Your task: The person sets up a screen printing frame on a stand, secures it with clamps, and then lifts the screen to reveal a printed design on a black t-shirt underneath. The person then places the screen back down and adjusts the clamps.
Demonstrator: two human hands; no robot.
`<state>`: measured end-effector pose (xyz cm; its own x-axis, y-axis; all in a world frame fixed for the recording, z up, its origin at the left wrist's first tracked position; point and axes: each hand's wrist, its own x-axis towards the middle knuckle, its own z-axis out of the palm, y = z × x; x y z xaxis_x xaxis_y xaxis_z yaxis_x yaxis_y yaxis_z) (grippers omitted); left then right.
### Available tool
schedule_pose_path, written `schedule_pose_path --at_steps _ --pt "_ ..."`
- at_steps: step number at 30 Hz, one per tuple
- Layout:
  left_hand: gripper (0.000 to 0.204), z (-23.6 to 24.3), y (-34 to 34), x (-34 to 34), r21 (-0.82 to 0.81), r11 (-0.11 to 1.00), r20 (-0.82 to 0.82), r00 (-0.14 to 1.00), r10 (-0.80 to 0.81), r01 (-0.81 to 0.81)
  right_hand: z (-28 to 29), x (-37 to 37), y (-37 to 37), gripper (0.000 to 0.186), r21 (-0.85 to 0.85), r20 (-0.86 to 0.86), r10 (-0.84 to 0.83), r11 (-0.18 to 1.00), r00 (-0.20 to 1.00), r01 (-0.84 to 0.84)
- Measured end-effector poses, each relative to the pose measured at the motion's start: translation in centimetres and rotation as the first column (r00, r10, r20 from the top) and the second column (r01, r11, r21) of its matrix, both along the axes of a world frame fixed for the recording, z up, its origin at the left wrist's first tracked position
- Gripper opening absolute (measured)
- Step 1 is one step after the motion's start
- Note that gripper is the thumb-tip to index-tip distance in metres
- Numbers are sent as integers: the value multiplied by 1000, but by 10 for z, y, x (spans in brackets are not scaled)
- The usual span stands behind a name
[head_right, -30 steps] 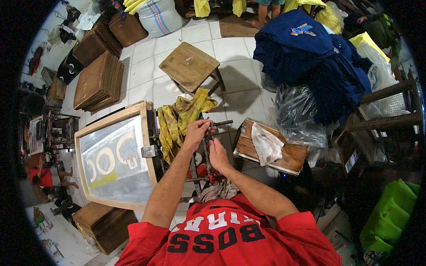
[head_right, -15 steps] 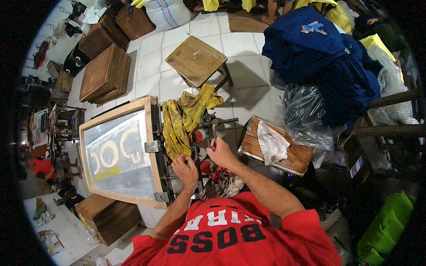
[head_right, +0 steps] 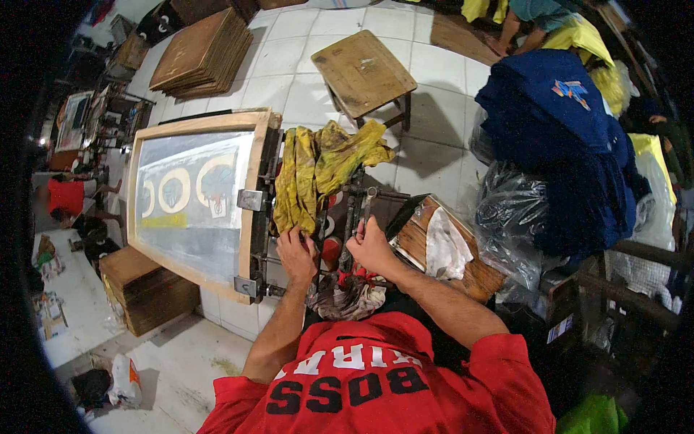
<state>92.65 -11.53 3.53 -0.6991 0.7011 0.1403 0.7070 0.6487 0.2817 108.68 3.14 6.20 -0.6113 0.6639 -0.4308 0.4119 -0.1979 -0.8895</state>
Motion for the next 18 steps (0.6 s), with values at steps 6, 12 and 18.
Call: schedule_pose_path --at_steps 6,12,18 --pt "37 2 2 -2 -14 1000 20 1000 18 -18 16 10 11 24 -39 22 87 996 996 -86" --pt "35 5 3 2 -3 999 37 998 50 -50 79 32 168 51 173 499 746 413 441 -894" --pt "29 -1 -1 6 121 993 35 999 -4 -1 80 18 197 71 423 705 525 229 477 -877"
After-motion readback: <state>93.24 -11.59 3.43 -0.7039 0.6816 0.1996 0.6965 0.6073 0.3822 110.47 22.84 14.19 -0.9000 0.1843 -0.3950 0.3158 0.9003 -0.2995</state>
